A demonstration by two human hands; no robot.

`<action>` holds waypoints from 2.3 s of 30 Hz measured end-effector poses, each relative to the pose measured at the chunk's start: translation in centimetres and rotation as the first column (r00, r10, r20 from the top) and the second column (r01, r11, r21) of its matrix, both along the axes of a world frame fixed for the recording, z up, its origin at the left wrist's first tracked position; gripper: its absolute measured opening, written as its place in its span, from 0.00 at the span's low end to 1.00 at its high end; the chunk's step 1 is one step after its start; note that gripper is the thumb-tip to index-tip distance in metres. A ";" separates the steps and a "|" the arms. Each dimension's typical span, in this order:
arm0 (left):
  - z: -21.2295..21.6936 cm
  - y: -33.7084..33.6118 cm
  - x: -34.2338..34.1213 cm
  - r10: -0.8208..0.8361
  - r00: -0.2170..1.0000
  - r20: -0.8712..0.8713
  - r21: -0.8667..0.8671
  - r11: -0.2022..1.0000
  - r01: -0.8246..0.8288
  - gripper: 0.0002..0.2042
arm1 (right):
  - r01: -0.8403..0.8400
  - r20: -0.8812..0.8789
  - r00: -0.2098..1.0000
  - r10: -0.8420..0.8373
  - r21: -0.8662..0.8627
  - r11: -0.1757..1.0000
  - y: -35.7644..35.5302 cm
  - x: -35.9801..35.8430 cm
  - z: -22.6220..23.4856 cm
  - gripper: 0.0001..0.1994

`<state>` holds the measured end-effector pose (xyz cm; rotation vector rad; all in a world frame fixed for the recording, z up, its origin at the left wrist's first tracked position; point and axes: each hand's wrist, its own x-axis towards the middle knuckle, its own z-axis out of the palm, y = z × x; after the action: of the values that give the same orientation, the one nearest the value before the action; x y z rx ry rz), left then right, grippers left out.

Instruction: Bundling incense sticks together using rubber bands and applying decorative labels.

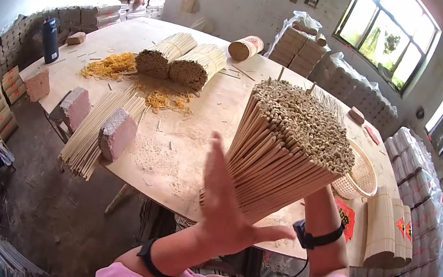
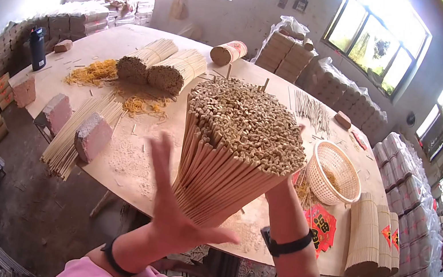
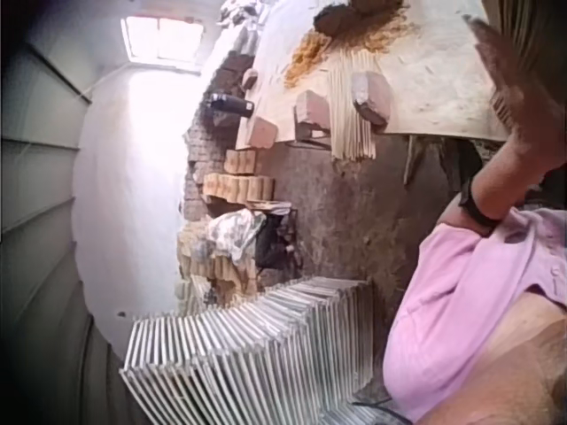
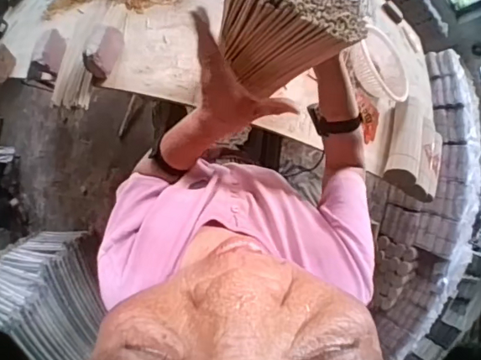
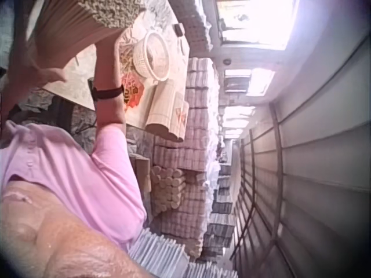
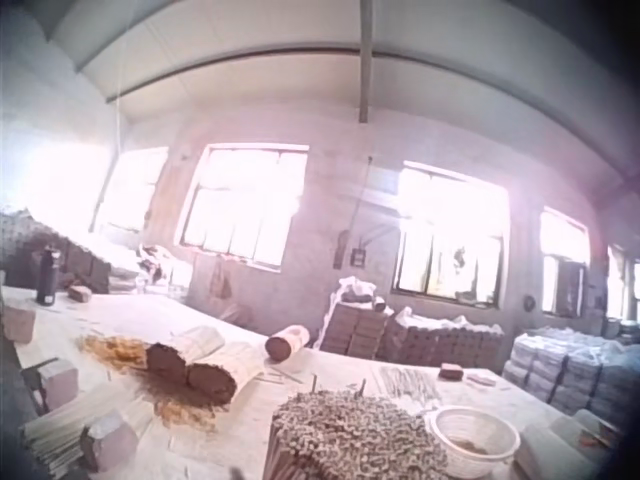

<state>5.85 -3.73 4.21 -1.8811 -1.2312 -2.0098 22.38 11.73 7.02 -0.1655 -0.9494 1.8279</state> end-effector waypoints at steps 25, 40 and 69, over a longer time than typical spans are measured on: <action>-0.7 6.3 -7.4 -0.524 0.798 0.299 -0.065 0.823 0.565 0.71 | 0.009 0.238 0.968 -0.077 0.274 0.962 -4.2 -5.7 2.1 0.42; -7.2 -2.8 -6.7 -0.235 0.887 0.399 -0.125 0.944 0.306 0.55 | -0.416 0.289 0.310 -0.906 0.898 0.144 -8.2 -0.8 17.5 0.60; -9.5 -4.5 -7.5 -0.286 0.779 0.558 -0.120 0.901 0.417 0.36 | -0.497 0.792 0.335 -0.511 0.609 0.618 -5.1 -1.4 20.1 0.08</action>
<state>-1.68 -8.23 -5.27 -1.8270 -1.3612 -2.8531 21.02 6.64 27.13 -0.7540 -2.5698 0.8859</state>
